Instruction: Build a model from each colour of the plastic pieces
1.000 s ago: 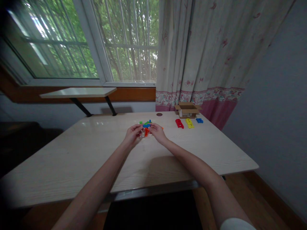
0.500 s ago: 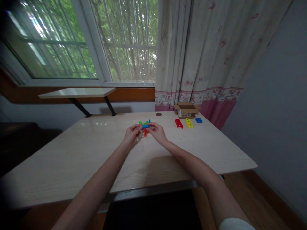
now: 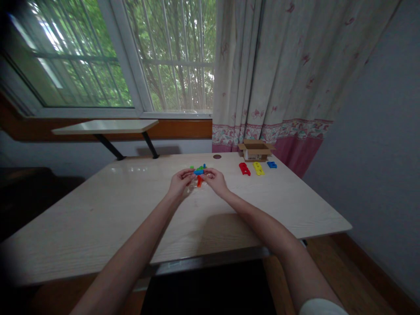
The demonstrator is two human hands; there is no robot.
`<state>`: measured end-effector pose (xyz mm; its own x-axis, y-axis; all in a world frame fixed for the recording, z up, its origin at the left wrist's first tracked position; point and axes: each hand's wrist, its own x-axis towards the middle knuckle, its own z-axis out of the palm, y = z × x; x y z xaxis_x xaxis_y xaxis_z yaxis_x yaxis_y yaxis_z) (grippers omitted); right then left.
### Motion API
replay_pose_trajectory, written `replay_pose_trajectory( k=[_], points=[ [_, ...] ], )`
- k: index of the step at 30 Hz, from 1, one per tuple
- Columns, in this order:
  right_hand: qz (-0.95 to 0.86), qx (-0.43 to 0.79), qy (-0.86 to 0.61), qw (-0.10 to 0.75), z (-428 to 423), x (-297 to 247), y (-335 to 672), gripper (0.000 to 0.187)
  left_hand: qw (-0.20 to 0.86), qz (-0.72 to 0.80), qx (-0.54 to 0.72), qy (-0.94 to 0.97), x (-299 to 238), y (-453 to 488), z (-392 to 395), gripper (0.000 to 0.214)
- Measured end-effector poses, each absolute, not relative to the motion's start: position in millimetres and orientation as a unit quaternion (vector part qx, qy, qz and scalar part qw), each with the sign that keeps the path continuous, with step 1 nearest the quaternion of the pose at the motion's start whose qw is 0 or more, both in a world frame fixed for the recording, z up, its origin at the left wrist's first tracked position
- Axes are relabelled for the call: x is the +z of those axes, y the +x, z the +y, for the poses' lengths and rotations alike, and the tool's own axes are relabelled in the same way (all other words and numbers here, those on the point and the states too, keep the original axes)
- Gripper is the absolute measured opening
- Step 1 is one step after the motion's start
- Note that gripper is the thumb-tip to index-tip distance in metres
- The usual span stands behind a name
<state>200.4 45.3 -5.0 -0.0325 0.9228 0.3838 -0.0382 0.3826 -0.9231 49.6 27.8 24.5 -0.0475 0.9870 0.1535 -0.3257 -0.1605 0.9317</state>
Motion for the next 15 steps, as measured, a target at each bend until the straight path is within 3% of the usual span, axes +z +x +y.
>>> replay_pose_trajectory(
  k=[15],
  points=[
    [-0.600, 0.393, -0.370, 0.591, 45.3, -4.5, 201.8, 0.037, 0.494, 0.379, 0.623, 0.473, 22.2, 48.6, 29.0, 0.032]
  ],
)
